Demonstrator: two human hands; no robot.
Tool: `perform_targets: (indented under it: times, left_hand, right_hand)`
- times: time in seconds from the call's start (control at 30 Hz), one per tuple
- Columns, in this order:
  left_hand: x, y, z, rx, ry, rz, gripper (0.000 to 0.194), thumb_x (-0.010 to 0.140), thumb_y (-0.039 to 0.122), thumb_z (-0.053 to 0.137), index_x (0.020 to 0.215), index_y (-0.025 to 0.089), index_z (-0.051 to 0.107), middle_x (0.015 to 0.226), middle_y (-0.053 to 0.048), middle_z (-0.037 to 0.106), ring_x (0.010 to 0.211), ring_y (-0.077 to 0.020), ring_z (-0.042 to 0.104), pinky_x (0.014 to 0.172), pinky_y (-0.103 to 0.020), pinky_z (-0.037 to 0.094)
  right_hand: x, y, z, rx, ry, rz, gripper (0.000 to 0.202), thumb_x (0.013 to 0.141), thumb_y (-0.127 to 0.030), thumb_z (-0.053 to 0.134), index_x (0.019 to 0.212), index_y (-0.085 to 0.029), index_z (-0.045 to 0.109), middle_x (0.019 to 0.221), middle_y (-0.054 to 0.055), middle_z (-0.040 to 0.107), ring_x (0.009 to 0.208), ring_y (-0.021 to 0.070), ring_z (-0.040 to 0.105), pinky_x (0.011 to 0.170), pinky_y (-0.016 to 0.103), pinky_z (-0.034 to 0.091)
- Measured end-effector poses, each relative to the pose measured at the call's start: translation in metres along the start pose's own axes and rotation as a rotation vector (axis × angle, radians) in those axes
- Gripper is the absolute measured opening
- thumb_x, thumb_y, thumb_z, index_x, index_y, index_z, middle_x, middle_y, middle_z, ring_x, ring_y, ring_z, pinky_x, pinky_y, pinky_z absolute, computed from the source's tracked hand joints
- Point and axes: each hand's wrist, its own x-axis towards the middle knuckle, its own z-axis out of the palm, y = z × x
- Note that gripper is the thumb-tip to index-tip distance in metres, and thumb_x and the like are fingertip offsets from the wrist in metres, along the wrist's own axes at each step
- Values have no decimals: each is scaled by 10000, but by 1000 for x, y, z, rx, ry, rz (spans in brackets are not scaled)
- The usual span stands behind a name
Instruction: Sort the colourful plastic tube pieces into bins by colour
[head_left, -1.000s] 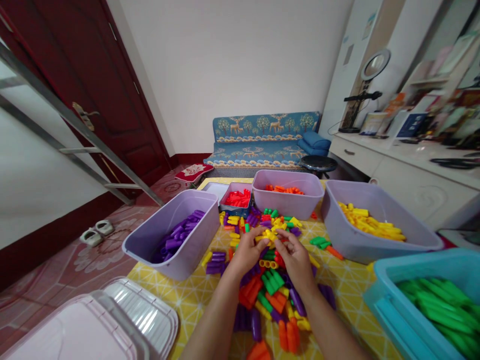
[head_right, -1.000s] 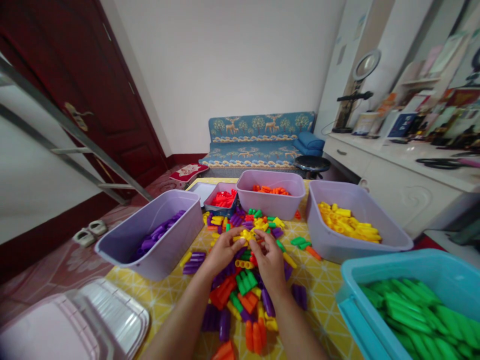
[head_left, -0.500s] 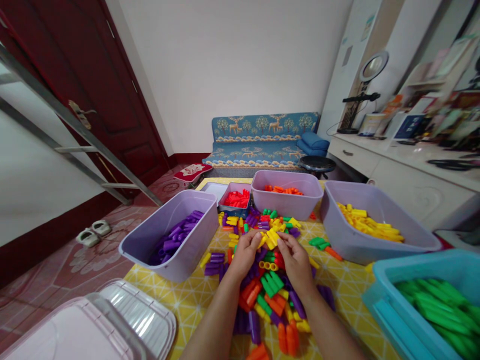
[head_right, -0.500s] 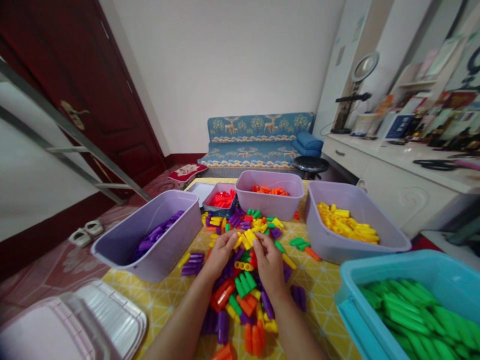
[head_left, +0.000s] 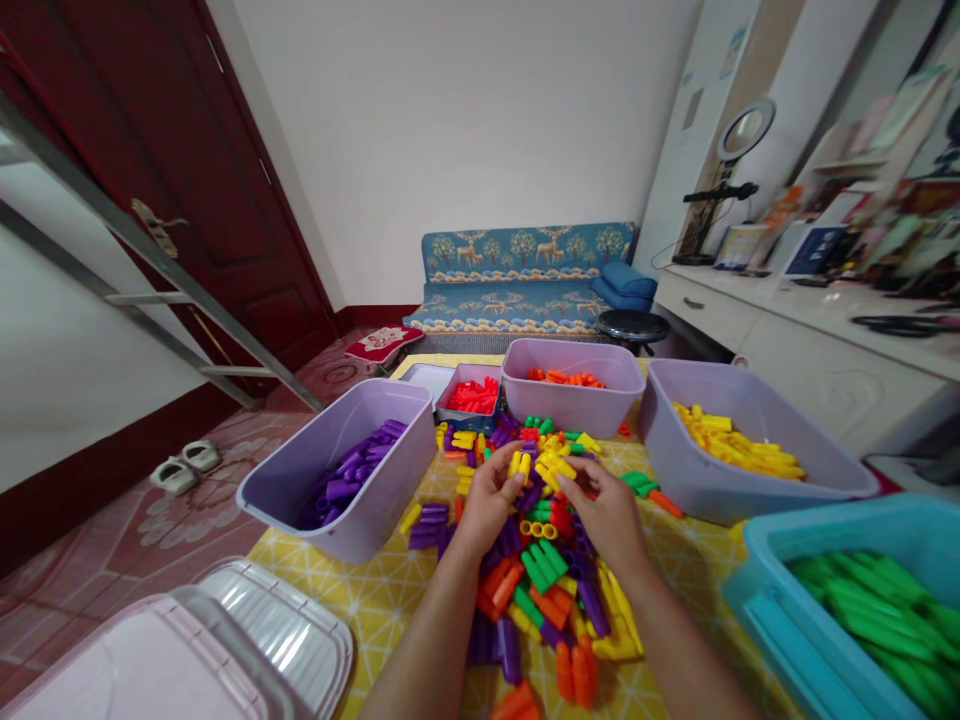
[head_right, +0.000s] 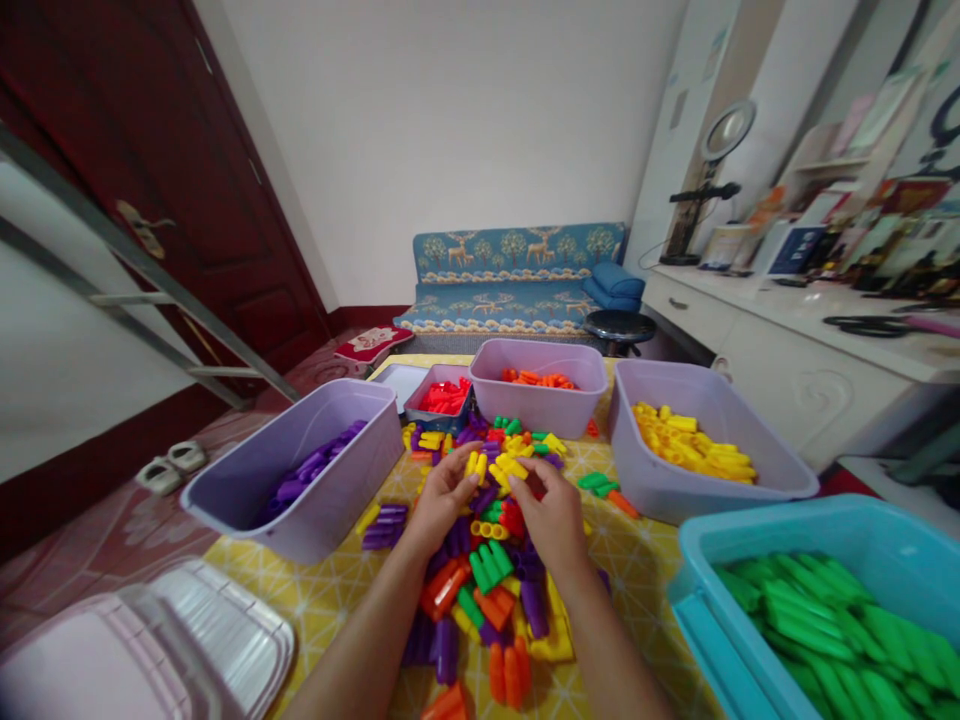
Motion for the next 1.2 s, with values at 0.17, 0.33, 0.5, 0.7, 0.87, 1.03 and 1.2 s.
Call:
perform_targets:
  times: [0.17, 0.33, 0.5, 0.7, 0.87, 1.03, 1.2]
  left_hand:
    - [1, -3, 0, -19, 3, -15, 534, 727, 316, 686, 1221, 176, 543, 935, -52, 668, 710, -130, 597, 631, -215, 442]
    - [1, -4, -1, 2, 7, -12, 515, 737, 308, 674, 1218, 173, 544, 950, -54, 668, 712, -128, 600, 638, -218, 455]
    - [0, -2, -1, 49, 1, -22, 535, 760, 335, 651, 1255, 174, 532, 958, -55, 676, 730, -140, 602, 651, -234, 459]
    - [-1, -4, -2, 12, 16, -23, 488, 765, 355, 660, 1203, 195, 514, 885, -34, 682, 684, -126, 602, 588, -203, 419]
    - [0, -8, -2, -71, 21, -50, 378, 717, 395, 716, 981, 161, 578, 789, -27, 677, 641, -113, 587, 581, -192, 404]
    - [-1, -2, -3, -16, -36, 0, 319, 750, 393, 692, 949, 145, 677, 782, -36, 680, 698, -140, 593, 644, -227, 427]
    - [-3, 1, -3, 32, -50, -6, 293, 759, 401, 683, 885, 137, 688, 647, 6, 623, 539, -86, 496, 541, -198, 370]
  right_hand:
    - [17, -26, -32, 271, 347, 8, 339, 715, -377, 702, 992, -184, 672, 945, 54, 703, 828, 182, 650, 813, 354, 504]
    - [34, -28, -61, 791, 549, 74, 97, 743, -193, 642, 828, -202, 597, 940, 31, 669, 864, 120, 651, 836, 306, 518]
    - [37, -25, -76, 822, 572, 130, 66, 826, -224, 530, 824, -218, 596, 1089, 74, 636, 1089, 151, 600, 922, 351, 504]
    - [24, -38, -51, 654, 268, 218, 291, 725, -372, 654, 968, -211, 664, 1017, 71, 686, 845, 156, 656, 719, 287, 536]
    - [6, -30, -6, 288, -118, 227, 436, 683, -421, 706, 1043, -179, 663, 1018, 97, 698, 747, 186, 668, 647, 297, 522]
    - [-5, -17, 17, -14, -190, 50, 449, 726, -376, 662, 1131, -183, 632, 1040, 94, 694, 731, 187, 662, 692, 325, 522]
    - [-3, -17, 11, -90, -250, 30, 279, 750, -371, 627, 952, -189, 690, 857, 59, 717, 705, 193, 658, 652, 306, 517]
